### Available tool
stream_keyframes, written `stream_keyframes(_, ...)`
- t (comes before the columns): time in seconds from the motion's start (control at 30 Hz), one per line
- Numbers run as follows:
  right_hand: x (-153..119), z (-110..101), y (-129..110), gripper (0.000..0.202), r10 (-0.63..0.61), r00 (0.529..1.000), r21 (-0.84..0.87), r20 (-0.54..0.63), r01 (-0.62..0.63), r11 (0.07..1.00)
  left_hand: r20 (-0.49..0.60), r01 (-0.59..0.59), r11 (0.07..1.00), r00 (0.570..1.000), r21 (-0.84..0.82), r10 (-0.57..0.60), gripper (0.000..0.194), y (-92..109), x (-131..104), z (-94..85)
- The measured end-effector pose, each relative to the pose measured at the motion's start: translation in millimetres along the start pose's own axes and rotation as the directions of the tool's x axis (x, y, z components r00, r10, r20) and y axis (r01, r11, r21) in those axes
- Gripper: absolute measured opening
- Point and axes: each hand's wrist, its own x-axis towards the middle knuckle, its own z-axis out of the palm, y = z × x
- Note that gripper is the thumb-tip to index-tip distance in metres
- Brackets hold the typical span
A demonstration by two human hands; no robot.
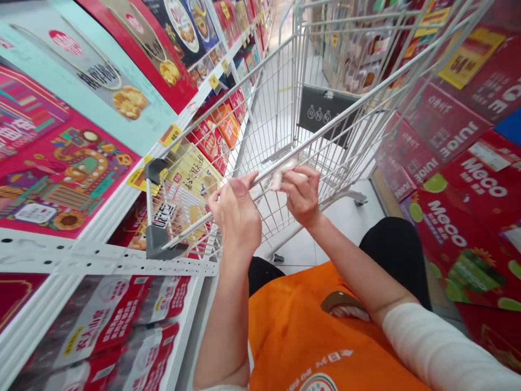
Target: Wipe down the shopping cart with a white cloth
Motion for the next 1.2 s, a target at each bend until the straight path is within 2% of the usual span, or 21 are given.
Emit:
stream_keyframes(0.03, -1, 5, -6, 0.025, -0.037, 0.999, 0.016, 0.009, 0.037, 0.999, -0.003, -0.002, 1.000, 1.000, 0.013, 0.002, 0.093, 4, 0, 7.2)
stream_keyframes(0.1, -2, 14, -16, 0.019, -0.189, 0.980, 0.054, 0.059, 0.186, 0.981, -0.035, -0.009, 1.000, 0.999, 0.017, 0.010, 0.093, 9, 1, 18.8)
stream_keyframes(0.17, 1, 16, -15, 0.018, -0.307, 0.947, 0.072, 0.092, 0.301, 0.951, -0.073, -0.008, 1.000, 0.997, -0.012, 0.007, 0.093, 11, 2, 26.3)
stream_keyframes(0.2, 4, 12, -9, 0.017, -0.325, 0.940, 0.067, 0.102, 0.319, 0.945, -0.089, -0.007, 1.000, 0.996, -0.020, 0.005, 0.093, 10, 3, 28.8)
stream_keyframes(0.27, 11, -2, 8, 0.018, -0.299, 0.948, 0.027, 0.107, 0.298, 0.954, -0.114, -0.010, 1.000, 0.993, -0.008, 0.010, 0.094, 9, 4, 32.4)
stream_keyframes(0.33, 17, -17, 22, 0.020, -0.233, 0.971, -0.042, 0.044, 0.235, 0.971, -0.142, -0.014, 0.999, 0.990, 0.037, 0.019, 0.094, 7, 5, 35.0)
stream_keyframes(0.43, 22, -25, 22, 0.021, -0.163, 0.985, -0.110, -0.065, 0.155, 0.982, -0.183, -0.008, 0.995, 0.983, 0.098, 0.026, 0.093, 8, 3, 37.5)
stream_keyframes(0.53, 21, -21, 13, 0.017, -0.295, 0.954, -0.097, 0.048, 0.298, 0.950, -0.209, -0.025, 0.992, 0.977, 0.126, 0.051, 0.092, 7, -1, 36.7)
stream_keyframes(0.6, 20, -23, 18, 0.016, -0.367, 0.922, -0.080, 0.120, 0.377, 0.923, -0.220, -0.051, 0.991, 0.972, 0.126, 0.078, 0.092, 3, -3, 34.2)
stream_keyframes(0.63, 20, -27, 26, 0.017, -0.361, 0.924, -0.086, 0.122, 0.372, 0.924, -0.220, -0.064, 0.990, 0.971, 0.123, 0.090, 0.091, 0, -4, 32.6)
stream_keyframes(0.77, 24, -49, 57, 0.022, -0.181, 0.983, -0.101, -0.024, 0.178, 0.979, -0.229, -0.091, 0.989, 0.967, 0.114, 0.115, 0.089, -10, -6, 25.6)
stream_keyframes(0.83, 25, -52, 55, 0.023, -0.088, 0.991, -0.097, -0.104, 0.078, 0.992, -0.239, -0.096, 0.988, 0.963, 0.118, 0.122, 0.090, -13, -7, 22.1)
stream_keyframes(0.87, 24, -50, 48, 0.023, -0.080, 0.990, -0.111, -0.115, 0.067, 0.992, -0.238, -0.100, 0.988, 0.963, 0.121, 0.127, 0.089, -15, -8, 20.2)
stream_keyframes(0.93, 23, -44, 29, 0.019, -0.188, 0.981, -0.153, -0.036, 0.181, 0.972, -0.221, -0.107, 0.987, 0.966, 0.123, 0.132, 0.088, -17, -10, 16.5)
stream_keyframes(1.0, 23, -40, 15, 0.016, -0.356, 0.927, -0.143, 0.119, 0.371, 0.917, -0.194, -0.107, 0.987, 0.973, 0.119, 0.128, 0.087, -20, -13, 12.8)
stream_keyframes(1.07, 24, -44, 18, 0.014, -0.459, 0.870, -0.087, 0.180, 0.479, 0.874, -0.179, -0.110, 0.987, 0.975, 0.116, 0.130, 0.087, -24, -15, 9.8)
stream_keyframes(1.13, 27, -56, 36, 0.015, -0.450, 0.885, -0.085, 0.117, 0.461, 0.883, -0.183, -0.122, 0.987, 0.973, 0.105, 0.140, 0.086, -30, -16, 7.3)
stream_keyframes(1.2, 29, -72, 58, 0.018, -0.347, 0.938, -0.120, 0.013, 0.346, 0.930, -0.192, -0.130, 0.987, 0.971, 0.094, 0.146, 0.086, -36, -18, 5.0)
